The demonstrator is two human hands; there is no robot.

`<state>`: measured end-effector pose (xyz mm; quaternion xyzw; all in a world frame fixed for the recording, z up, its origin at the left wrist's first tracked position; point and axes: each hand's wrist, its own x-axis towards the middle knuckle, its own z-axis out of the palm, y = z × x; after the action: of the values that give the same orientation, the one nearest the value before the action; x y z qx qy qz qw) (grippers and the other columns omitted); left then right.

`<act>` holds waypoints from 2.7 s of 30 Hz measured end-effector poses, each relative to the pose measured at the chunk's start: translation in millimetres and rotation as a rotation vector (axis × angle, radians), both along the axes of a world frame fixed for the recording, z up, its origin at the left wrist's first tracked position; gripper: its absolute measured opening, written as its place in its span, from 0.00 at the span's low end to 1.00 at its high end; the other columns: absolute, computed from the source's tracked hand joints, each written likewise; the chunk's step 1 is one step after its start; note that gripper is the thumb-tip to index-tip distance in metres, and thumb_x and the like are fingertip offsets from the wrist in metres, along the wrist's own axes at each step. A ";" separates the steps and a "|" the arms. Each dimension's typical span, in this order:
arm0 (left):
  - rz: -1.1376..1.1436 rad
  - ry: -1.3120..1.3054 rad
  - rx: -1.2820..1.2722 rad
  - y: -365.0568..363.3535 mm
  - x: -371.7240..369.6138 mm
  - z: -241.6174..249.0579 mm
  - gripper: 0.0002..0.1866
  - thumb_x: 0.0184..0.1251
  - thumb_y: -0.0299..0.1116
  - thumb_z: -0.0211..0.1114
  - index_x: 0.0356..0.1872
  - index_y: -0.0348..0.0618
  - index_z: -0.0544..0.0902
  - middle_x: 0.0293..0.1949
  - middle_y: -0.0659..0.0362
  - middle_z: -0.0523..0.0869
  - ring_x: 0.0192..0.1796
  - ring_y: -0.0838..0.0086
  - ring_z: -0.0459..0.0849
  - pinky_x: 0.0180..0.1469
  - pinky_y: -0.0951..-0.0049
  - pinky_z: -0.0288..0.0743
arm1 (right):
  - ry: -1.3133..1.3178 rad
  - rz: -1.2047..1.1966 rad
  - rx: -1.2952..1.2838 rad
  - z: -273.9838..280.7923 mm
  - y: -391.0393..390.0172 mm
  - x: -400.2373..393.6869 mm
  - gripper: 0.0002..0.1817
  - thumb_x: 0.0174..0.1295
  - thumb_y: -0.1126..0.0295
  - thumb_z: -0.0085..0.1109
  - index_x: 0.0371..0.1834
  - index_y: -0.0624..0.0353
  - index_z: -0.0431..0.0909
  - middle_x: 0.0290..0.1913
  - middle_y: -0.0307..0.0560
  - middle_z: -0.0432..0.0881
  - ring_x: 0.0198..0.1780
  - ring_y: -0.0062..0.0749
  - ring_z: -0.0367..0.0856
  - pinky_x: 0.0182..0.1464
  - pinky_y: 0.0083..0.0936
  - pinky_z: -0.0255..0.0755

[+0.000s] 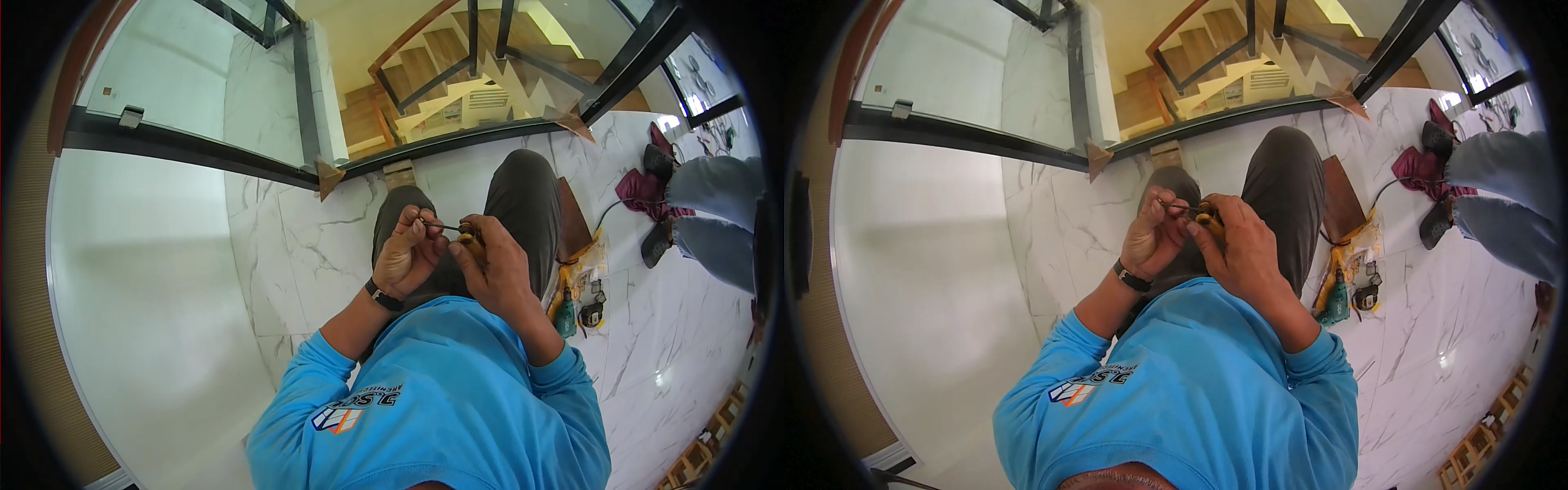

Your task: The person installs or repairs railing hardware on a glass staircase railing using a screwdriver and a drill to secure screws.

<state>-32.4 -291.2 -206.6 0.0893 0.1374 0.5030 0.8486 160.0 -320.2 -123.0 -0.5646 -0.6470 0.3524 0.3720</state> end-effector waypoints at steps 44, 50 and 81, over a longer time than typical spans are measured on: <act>0.089 0.786 0.511 76.4 103.1 67.2 0.08 0.80 0.30 0.65 0.48 0.36 0.85 0.42 0.59 0.89 0.47 0.77 0.86 0.55 0.75 0.79 | 0.255 -0.039 -0.097 -15.0 29.4 62.3 0.25 0.72 0.66 0.64 0.64 0.63 0.64 0.51 0.68 0.85 0.55 0.67 0.84 0.55 0.47 0.79; -0.032 0.569 0.663 155.4 234.6 103.0 0.09 0.81 0.31 0.64 0.48 0.35 0.84 0.39 0.62 0.85 0.44 0.80 0.82 0.53 0.77 0.76 | 0.569 -0.111 -0.024 16.3 64.0 167.5 0.25 0.72 0.77 0.61 0.66 0.59 0.60 0.55 0.49 0.76 0.52 0.26 0.77 0.54 0.26 0.74; -0.129 0.236 0.362 328.6 523.0 239.2 0.03 0.76 0.31 0.69 0.46 0.48 0.87 0.40 0.64 0.91 0.39 0.78 0.88 0.43 0.73 0.81 | -0.707 -0.751 0.545 181.6 221.6 394.9 0.22 0.66 0.70 0.62 0.64 0.51 0.80 0.53 0.52 0.86 0.51 0.56 0.86 0.52 0.48 0.80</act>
<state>490.5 37.4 32.6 0.3069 0.1374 0.4504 0.8271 555.0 -98.7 58.6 -0.7227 -0.5547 -0.1926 0.3646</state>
